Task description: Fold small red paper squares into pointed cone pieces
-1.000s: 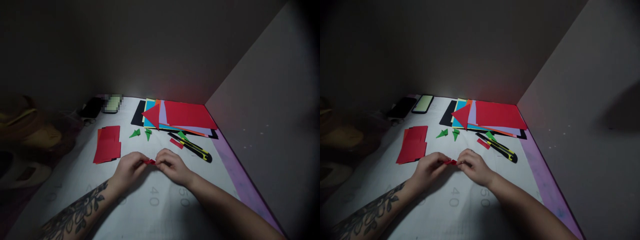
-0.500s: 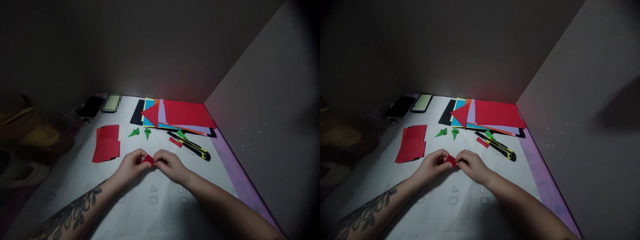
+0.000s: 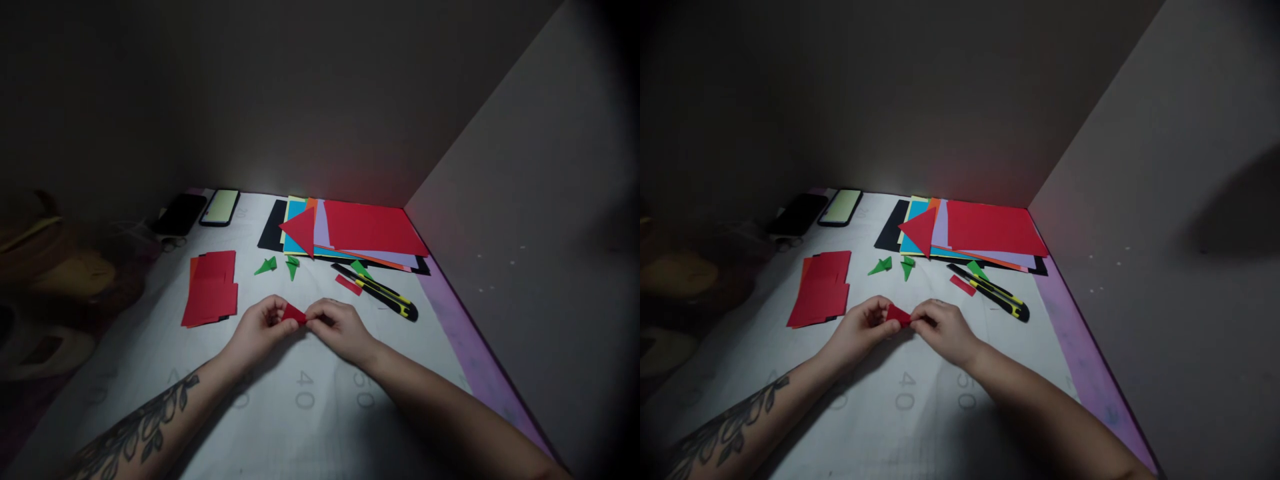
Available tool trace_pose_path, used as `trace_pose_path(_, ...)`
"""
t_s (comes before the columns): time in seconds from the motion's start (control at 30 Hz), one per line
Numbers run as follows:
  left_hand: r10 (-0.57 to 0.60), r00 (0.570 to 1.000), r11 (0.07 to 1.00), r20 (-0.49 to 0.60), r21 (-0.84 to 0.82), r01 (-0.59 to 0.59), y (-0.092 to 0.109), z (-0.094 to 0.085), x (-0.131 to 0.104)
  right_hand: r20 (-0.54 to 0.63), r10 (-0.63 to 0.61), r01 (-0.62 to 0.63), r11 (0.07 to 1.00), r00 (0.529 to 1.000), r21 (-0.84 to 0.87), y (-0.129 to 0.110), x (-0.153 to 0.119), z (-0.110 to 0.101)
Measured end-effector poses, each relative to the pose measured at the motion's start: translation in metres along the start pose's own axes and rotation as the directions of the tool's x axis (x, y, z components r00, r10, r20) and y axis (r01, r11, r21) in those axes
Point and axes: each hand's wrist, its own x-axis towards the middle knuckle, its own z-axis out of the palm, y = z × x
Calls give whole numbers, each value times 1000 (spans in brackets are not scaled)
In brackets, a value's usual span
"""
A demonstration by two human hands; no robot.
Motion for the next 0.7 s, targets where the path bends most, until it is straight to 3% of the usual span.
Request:
trace_pose_path(0.13, 63, 998, 990, 4, 126, -63, 1, 1, -3, -9, 213, -208, 962, 977, 179, 1, 1, 3)
trace_pose_path(0.23, 112, 994, 971, 13, 210, -112, 2, 2, -5, -29, 269, -250, 927, 963, 280, -1, 1, 4)
trace_pose_path(0.37, 172, 985, 958, -11, 236, -164, 1, 5, -5, -81, 214, -191, 955, 974, 229, -6, 1, 6)
trace_pose_path(0.5, 156, 987, 974, -30, 172, -149, -1, 8, -6, -60, 124, -116, 986, 991, 123, -9, -3, 9)
trace_pose_path(0.7, 169, 985, 970, 41, 173, -173, 2, 9, -8, -63, 61, -61, 998, 996, -5, -14, -5, 12)
